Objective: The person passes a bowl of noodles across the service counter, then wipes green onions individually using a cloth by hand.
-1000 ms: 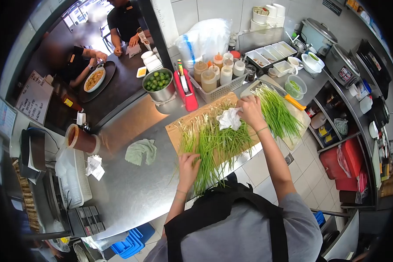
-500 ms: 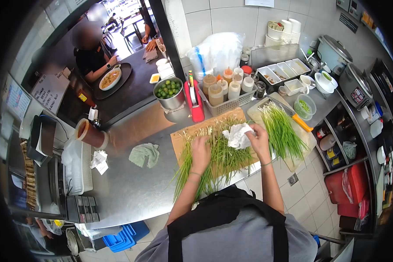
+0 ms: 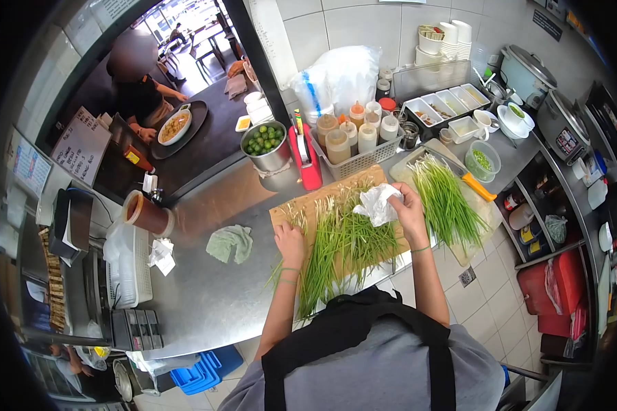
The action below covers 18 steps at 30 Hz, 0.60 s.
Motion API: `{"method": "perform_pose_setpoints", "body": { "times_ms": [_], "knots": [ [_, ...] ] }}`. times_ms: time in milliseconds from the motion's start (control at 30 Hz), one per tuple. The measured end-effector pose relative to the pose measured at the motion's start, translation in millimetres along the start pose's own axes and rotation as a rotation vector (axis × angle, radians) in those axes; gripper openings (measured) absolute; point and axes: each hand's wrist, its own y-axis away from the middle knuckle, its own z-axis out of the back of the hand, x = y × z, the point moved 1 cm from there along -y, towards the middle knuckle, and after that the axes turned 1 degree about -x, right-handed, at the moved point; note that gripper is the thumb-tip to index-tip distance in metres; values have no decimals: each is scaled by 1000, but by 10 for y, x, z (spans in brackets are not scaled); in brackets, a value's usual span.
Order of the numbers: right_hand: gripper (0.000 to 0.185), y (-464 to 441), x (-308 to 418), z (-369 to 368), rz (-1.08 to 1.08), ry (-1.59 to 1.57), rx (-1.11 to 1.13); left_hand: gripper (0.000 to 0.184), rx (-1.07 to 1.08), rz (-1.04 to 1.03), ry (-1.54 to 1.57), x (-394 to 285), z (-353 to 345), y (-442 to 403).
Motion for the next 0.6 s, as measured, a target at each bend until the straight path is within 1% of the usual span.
{"method": "perform_pose_setpoints", "body": {
  "times_ms": [33, 100, 200, 300, 333, 433, 467, 500, 533, 567, 600],
  "knots": [
    [18, 17, -6, -13, -27, -30, 22, 9, 10, 9, 26, -2, -12, 22],
    [15, 34, -25, -31, -17, -53, 24, 8, 17, 14, 69, 23, 0, -19],
    [15, 32, 48, -14, 0, -102, 14, 10, 40, 75, 218, 92, 95, -47],
    [17, 6, 33, 58, 11, -194, 20, 10, 3, 27, 446, 163, 200, -57],
    [18, -2, -2, 69, 16, -235, 25, 11, 21, 53, 506, 157, 221, -47],
    [20, -12, -143, -108, -50, -181, 29, 14, 86, 137, 696, 82, 351, -93],
    [21, -4, -237, -190, -106, -187, 67, 14, 119, 171, 766, 14, 420, -111],
    [23, 7, -288, -286, -178, -192, 154, 15, 154, 204, 834, -49, 462, -127],
    [25, 24, -304, -405, -152, -120, 240, 14, 165, 214, 875, -96, 467, -141],
    [25, 76, -315, -496, -288, -161, 316, 14, 177, 223, 915, -143, 469, -153],
    [23, 89, -378, -590, -330, -123, 372, 13, 189, 231, 954, -184, 466, -168]
  ]
}}
